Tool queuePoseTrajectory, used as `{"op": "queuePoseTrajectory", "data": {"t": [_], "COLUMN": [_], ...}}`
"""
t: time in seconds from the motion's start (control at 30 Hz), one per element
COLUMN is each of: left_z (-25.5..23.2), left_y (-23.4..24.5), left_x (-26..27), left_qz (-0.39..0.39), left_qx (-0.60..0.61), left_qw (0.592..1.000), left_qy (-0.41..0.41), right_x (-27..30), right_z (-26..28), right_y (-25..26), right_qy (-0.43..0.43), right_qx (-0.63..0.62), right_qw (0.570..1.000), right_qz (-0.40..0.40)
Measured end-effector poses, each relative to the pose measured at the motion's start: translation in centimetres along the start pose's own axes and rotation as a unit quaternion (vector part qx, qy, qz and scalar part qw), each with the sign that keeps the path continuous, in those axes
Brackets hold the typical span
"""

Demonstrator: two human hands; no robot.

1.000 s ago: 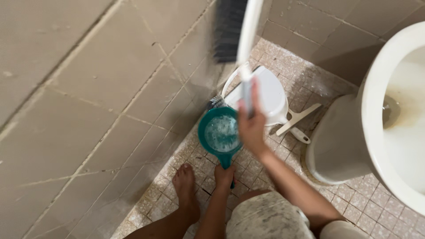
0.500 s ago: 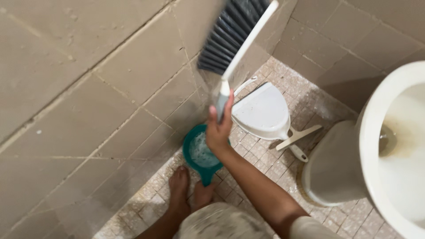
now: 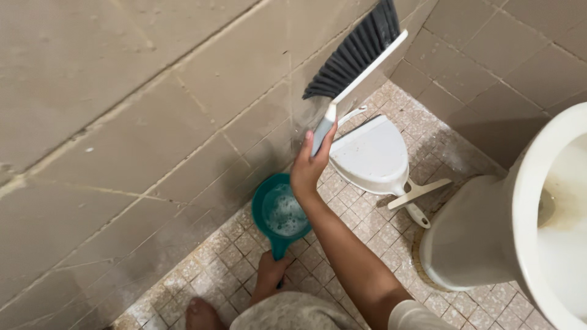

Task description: The person scrubs the tiled bathroom wall and corners using a handheld brush dipped in a blue scoop containing soapy water.

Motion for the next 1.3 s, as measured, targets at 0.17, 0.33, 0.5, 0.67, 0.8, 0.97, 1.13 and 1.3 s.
{"op": "queuePoseTrajectory", "data": {"t": [0.17,0.33,0.5,0.67,0.8,0.97,1.13,1.3], "left_z": [1.7,10.9,14.7,14.3,16.5,16.1,15.7,7.5], "left_y": [10.3,19.2,18.9,19.2,19.1,18.7,19.4,7.2], "left_x": [0.2,1.4,0.4,-0.5,-0.8,-0.5,-0.9,-3.2], "left_qz": [-0.176,-0.582,-0.64,-0.657,-0.659,-0.608,-0.6,-0.237], "left_qx": [-0.105,-0.292,-0.321,-0.285,-0.245,-0.314,-0.295,-0.114], "left_qw": [0.966,0.739,0.681,0.685,0.705,0.722,0.743,0.96], "left_qy": [-0.158,-0.17,-0.156,-0.133,-0.093,-0.103,-0.029,-0.094], "right_x": [10.3,6.4,-1.3,11.0,8.2,-2.2,11.2,4.3], "right_z": [-0.7,-1.6,-3.3,-1.1,-6.4,-7.9,-2.7,-8.3], "right_y": [4.4,3.3,-1.9,4.4,2.7,-0.9,5.9,2.8], "right_qy": [-0.278,-0.225,-0.31,-0.192,-0.444,-0.322,-0.334,-0.352], "right_qx": [-0.031,-0.007,-0.11,-0.045,0.095,-0.009,0.071,0.026], "right_qw": [0.941,0.959,0.944,0.965,0.869,0.943,0.901,0.912], "right_qz": [0.191,0.172,0.033,0.171,0.198,0.079,0.267,0.211]}}
Point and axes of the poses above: each hand's wrist, its own x-axis away from the middle knuckle, its own y-axis out of the back of the hand, z = x × y, the point moved 6 cm from there along -x, towards the middle knuckle, and after that the axes turned 13 degrees about -z, right-handed, at the moved point
